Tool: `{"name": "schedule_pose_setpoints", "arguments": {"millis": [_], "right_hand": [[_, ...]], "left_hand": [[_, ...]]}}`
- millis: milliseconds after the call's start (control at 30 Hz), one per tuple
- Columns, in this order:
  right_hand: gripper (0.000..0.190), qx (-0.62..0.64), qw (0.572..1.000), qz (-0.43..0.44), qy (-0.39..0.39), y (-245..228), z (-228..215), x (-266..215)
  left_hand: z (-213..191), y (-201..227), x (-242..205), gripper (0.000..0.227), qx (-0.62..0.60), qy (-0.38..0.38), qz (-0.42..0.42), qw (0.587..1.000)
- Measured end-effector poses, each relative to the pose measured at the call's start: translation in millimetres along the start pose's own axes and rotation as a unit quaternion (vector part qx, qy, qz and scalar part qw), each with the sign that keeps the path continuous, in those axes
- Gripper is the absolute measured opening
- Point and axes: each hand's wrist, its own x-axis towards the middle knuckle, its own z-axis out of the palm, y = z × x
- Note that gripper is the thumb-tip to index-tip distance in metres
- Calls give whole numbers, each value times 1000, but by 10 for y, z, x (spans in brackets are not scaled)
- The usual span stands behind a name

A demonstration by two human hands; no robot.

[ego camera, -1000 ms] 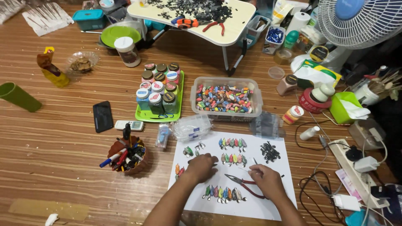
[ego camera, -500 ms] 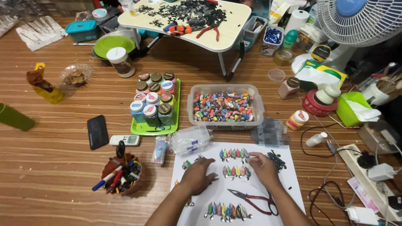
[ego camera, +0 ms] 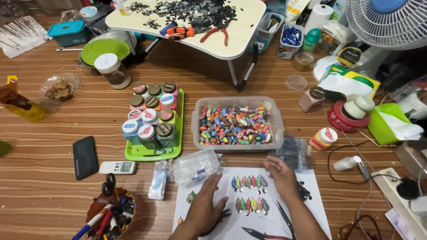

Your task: Assembling and trimming small fishing lures using scissors and pliers

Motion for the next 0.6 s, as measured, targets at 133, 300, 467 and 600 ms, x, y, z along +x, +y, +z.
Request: {"name": "schedule_pose_setpoints", "arguments": {"millis": [133, 300, 467, 600], "right_hand": [[42, 145, 989, 20, -19, -64, 21, 104], [49, 373, 927, 35, -3, -108, 54, 254], [51, 370, 928, 43, 15, -249, 132, 289], [30, 366, 925, 84, 56, -24, 108, 644]], "left_hand": [[11, 18, 24, 72, -17, -12, -23, 1000], [40, -22, 37, 71, -14, -36, -59, 998], [52, -44, 4, 72, 2, -31, -45, 999], [-15, -17, 0, 74, 19, -21, -26, 999]]}}
